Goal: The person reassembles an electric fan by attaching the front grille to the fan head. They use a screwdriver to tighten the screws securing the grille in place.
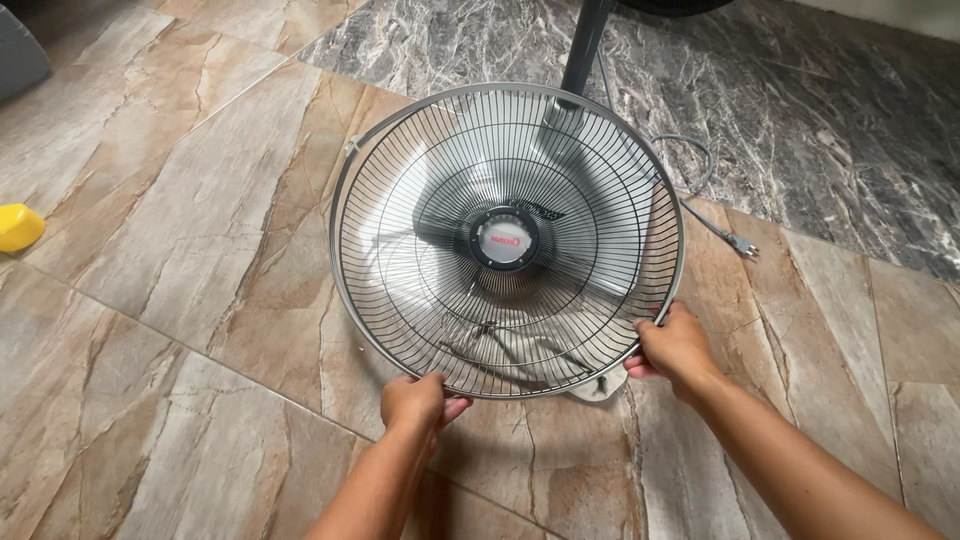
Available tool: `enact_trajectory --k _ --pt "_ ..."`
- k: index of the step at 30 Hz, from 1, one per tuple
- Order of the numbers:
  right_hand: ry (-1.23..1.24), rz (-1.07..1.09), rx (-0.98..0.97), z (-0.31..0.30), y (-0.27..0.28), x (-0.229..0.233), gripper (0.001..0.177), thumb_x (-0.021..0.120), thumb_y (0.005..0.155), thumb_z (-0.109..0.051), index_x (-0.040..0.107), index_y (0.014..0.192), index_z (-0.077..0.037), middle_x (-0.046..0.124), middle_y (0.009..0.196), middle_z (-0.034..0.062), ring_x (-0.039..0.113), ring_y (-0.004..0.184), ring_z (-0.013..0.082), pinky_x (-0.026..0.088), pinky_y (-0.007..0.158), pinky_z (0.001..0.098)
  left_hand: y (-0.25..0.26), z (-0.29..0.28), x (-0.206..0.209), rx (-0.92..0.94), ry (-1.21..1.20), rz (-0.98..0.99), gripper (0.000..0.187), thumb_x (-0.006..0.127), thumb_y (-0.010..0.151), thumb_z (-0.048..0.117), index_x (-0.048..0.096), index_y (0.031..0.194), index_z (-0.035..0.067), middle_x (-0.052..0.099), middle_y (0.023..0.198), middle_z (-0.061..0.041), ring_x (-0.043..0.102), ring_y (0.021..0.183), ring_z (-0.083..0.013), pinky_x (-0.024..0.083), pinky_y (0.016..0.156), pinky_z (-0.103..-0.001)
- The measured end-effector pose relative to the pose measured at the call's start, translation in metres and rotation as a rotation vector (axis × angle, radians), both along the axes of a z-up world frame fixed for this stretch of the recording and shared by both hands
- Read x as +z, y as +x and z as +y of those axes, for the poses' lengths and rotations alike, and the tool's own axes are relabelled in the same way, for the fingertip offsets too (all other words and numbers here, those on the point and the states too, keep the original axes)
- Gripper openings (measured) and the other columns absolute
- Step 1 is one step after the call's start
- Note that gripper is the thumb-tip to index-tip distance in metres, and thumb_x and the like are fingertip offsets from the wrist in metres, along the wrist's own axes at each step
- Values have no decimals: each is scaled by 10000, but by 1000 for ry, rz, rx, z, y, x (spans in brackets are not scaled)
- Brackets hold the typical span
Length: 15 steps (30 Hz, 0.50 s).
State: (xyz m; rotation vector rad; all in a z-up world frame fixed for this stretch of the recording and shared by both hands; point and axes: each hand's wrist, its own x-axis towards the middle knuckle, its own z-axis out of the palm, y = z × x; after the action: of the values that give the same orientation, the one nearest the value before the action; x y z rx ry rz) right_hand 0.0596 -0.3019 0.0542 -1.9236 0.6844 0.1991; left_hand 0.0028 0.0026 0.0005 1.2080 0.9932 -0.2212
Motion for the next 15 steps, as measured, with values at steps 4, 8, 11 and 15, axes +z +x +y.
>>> enact_trajectory --k 4,8,11,15 --pt "42 -10 21 -10 8 -9 314 541 1054 -224 508 1229 35 682 852 164 665 591 201 582 493 319 5 11 -6 -29 -5 -19 268 593 978 106 591 1086 -139 729 870 -254 752 619 -288 577 491 -297" --pt "50 35 5 -24 14 -24 366 584 1024 -291 522 1264 -21 686 816 159 638 568 185 556 490 305 10 22 -17 -107 14 45 304 588 1013 154 602 1091 -140 751 888 -283 739 627 -272 576 492 -285" --pt "107 -8 -26 -31 15 -35 372 605 1002 -312 550 1252 -42 673 786 109 620 550 145 529 469 283 11 21 -26 -124 8 21 310 587 1017 159 610 1067 -146 746 891 -271 731 628 -262 560 490 -288" --pt "191 -22 -75 -37 11 -43 337 626 987 -321 612 1208 -67 665 768 80 599 534 121 503 465 259 10 19 -35 -98 -2 4 260 607 1002 126 625 1027 -132 744 900 -245 733 640 -242 610 524 -280"
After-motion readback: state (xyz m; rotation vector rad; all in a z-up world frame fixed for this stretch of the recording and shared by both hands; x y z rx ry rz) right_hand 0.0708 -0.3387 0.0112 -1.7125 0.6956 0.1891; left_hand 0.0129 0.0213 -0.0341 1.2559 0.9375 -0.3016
